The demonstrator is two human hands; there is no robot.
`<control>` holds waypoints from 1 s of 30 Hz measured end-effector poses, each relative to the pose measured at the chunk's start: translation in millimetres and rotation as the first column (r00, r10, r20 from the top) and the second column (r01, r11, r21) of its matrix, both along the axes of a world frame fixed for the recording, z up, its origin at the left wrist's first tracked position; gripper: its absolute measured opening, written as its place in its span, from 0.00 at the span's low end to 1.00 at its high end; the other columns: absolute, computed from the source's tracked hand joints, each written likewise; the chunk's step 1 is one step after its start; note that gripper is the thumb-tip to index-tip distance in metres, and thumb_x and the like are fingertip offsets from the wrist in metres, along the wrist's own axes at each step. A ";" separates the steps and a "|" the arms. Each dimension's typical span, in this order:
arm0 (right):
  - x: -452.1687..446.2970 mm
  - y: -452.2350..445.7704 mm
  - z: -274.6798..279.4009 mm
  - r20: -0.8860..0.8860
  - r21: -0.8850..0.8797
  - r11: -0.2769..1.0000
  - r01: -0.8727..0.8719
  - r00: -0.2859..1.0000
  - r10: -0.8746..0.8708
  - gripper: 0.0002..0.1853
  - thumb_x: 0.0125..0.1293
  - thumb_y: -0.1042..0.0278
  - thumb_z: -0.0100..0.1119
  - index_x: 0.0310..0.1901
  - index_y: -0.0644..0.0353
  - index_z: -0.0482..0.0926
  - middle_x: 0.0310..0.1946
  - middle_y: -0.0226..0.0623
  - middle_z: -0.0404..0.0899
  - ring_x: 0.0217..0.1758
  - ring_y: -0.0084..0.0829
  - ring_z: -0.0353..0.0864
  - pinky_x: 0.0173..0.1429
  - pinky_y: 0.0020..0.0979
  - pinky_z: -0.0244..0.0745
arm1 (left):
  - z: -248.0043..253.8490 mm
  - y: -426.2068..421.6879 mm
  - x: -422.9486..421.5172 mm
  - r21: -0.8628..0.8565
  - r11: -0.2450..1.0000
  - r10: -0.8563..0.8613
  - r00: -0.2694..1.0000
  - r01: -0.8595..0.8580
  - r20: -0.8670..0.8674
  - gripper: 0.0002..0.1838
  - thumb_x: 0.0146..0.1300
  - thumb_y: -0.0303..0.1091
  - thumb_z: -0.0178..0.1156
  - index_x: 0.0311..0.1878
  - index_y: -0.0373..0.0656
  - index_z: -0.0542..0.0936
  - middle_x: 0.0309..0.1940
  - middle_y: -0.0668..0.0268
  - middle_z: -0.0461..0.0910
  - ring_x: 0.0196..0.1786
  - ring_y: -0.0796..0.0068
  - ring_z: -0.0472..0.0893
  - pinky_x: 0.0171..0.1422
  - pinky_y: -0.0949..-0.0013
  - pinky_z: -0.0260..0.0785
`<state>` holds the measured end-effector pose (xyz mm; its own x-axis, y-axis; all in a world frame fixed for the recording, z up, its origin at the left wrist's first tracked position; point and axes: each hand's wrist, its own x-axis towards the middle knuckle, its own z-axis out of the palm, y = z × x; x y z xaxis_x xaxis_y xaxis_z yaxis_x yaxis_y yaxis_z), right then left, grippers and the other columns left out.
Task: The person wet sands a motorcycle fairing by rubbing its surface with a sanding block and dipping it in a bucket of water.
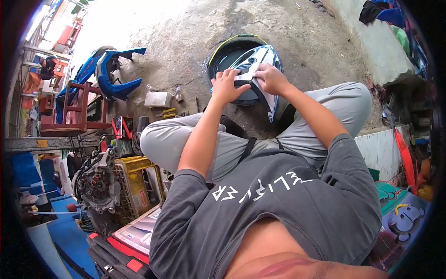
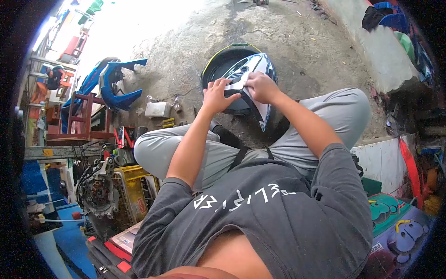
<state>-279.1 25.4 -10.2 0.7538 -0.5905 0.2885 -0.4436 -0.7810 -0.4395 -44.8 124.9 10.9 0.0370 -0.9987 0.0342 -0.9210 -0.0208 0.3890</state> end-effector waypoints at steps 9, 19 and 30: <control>-5.0 -2.5 4.0 -0.014 -0.065 0.988 0.138 0.990 -0.139 0.14 0.71 0.65 0.64 0.53 0.51 0.94 0.55 0.36 0.89 0.61 0.45 0.85 0.65 0.47 0.81 | -3.7 -0.7 0.5 -0.018 1.000 -0.010 1.000 0.010 -0.017 0.44 0.58 0.70 0.76 0.72 0.55 0.83 0.75 0.61 0.78 0.78 0.49 0.72 0.75 0.39 0.65; 2.3 8.3 -1.1 0.095 -0.144 0.988 -0.055 0.993 0.069 0.14 0.69 0.67 0.66 0.52 0.52 0.94 0.50 0.35 0.88 0.58 0.45 0.85 0.62 0.46 0.82 | -5.4 -0.5 0.6 -0.035 0.999 -0.001 1.000 0.000 -0.007 0.44 0.58 0.70 0.76 0.72 0.53 0.82 0.75 0.62 0.78 0.77 0.49 0.73 0.76 0.39 0.65; -2.1 1.0 -3.8 0.047 -0.188 0.982 -0.015 0.999 0.024 0.12 0.69 0.66 0.66 0.49 0.53 0.95 0.51 0.37 0.90 0.60 0.42 0.85 0.64 0.45 0.81 | -0.2 1.2 -1.6 0.001 1.000 0.008 1.000 -0.008 -0.005 0.43 0.60 0.68 0.76 0.73 0.54 0.81 0.76 0.61 0.78 0.78 0.48 0.72 0.78 0.38 0.64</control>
